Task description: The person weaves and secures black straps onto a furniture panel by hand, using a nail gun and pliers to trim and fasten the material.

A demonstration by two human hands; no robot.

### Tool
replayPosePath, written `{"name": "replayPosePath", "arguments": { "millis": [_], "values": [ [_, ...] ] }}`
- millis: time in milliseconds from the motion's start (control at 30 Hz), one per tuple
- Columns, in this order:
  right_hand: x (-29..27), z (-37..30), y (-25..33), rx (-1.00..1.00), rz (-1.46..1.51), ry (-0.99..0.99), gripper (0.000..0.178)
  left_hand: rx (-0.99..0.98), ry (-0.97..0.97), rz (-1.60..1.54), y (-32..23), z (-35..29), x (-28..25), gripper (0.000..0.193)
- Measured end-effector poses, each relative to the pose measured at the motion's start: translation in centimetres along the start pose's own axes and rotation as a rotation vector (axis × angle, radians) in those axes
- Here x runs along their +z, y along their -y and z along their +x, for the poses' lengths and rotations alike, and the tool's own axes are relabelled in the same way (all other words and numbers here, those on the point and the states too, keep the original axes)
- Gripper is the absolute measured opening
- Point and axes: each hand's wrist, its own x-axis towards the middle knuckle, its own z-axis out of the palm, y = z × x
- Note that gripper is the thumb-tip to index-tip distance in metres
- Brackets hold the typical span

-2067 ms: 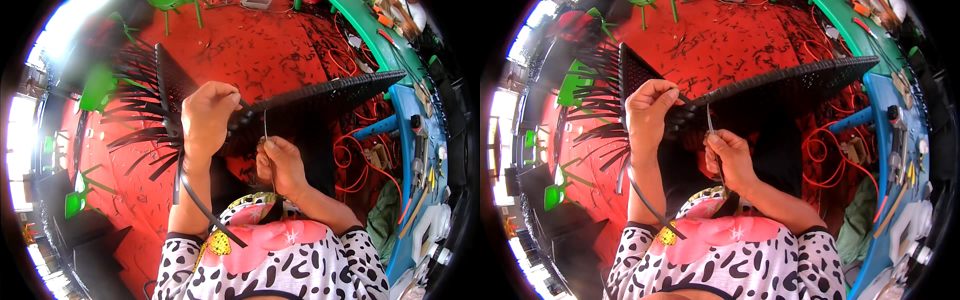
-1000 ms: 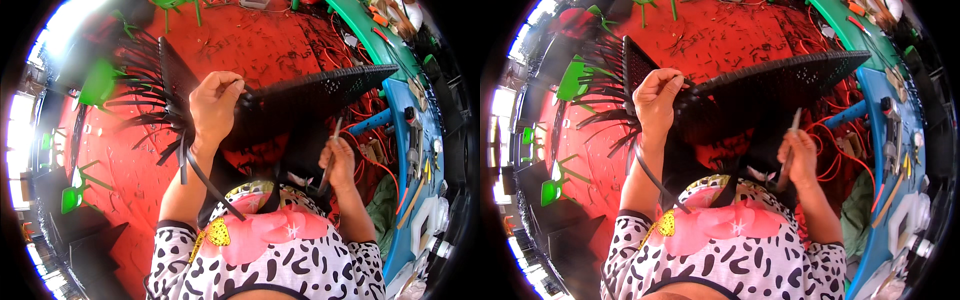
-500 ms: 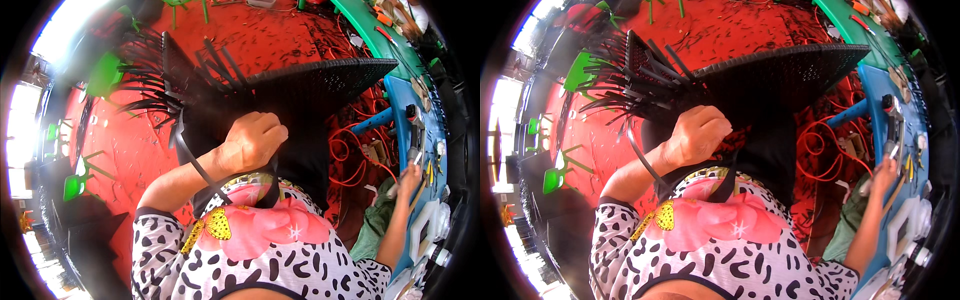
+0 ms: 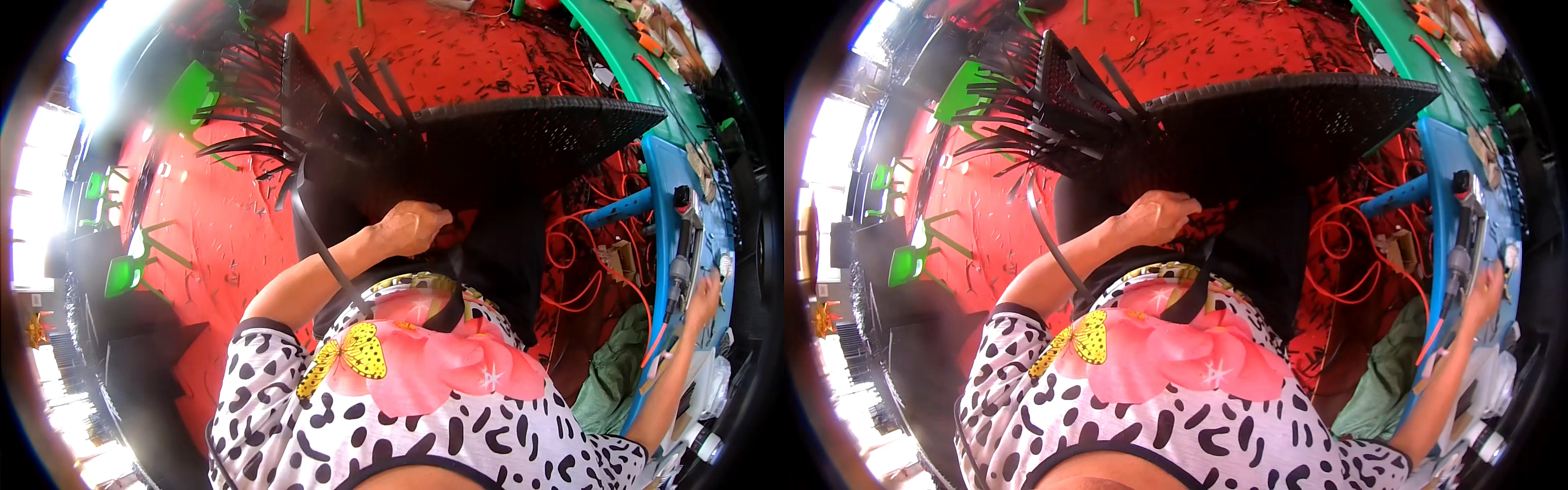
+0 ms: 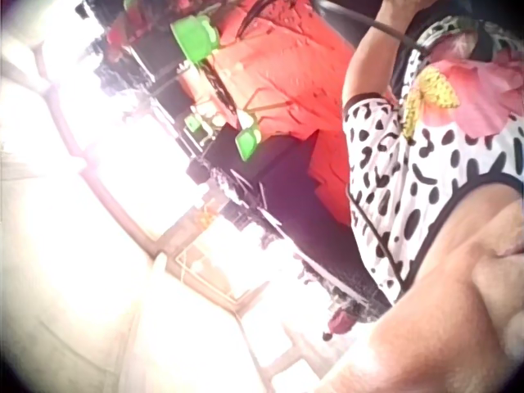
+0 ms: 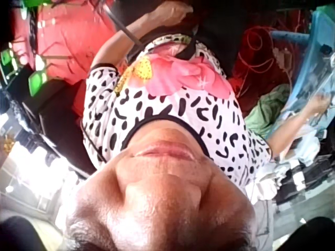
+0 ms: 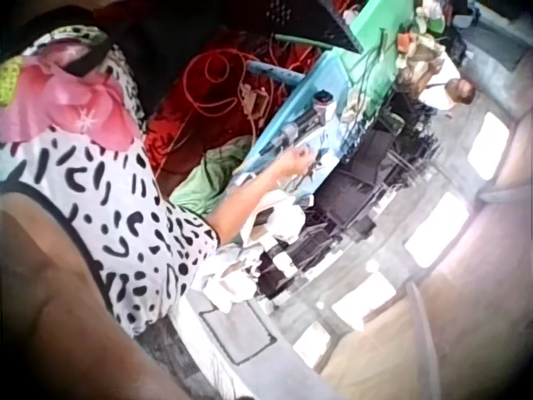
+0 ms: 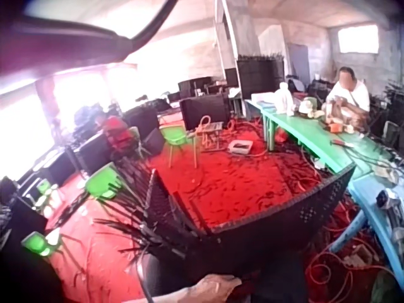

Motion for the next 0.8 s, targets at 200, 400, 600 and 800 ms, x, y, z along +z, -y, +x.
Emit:
{"name": "replayPosePath", "arguments": {
  "millis": [200,400,600,800],
  "values": [
    [-1.3,-3.7,35.0,-0.476,1.005,0.486,0.025,0.134,-0.097,0.291,-1.8,0.1,-1.4,0.018],
    [-1.0,-4.8,51.0,-0.8,1.132,0.471,0.026,0.597,-0.182,0.265,-7.7,2.8,-7.3,0.015],
    [0.5,-4.2,54.3,-0.894,1.106,0.608,0.016,0.793,-0.517,0.194,-7.5,5.4,-8.2,0.021],
    [1.8,-5.0,53.7,-0.507,1.38,0.872,0.007,0.714,-0.72,0.301,-5.9,5.5,-11.2,0.027]
  ]
}}
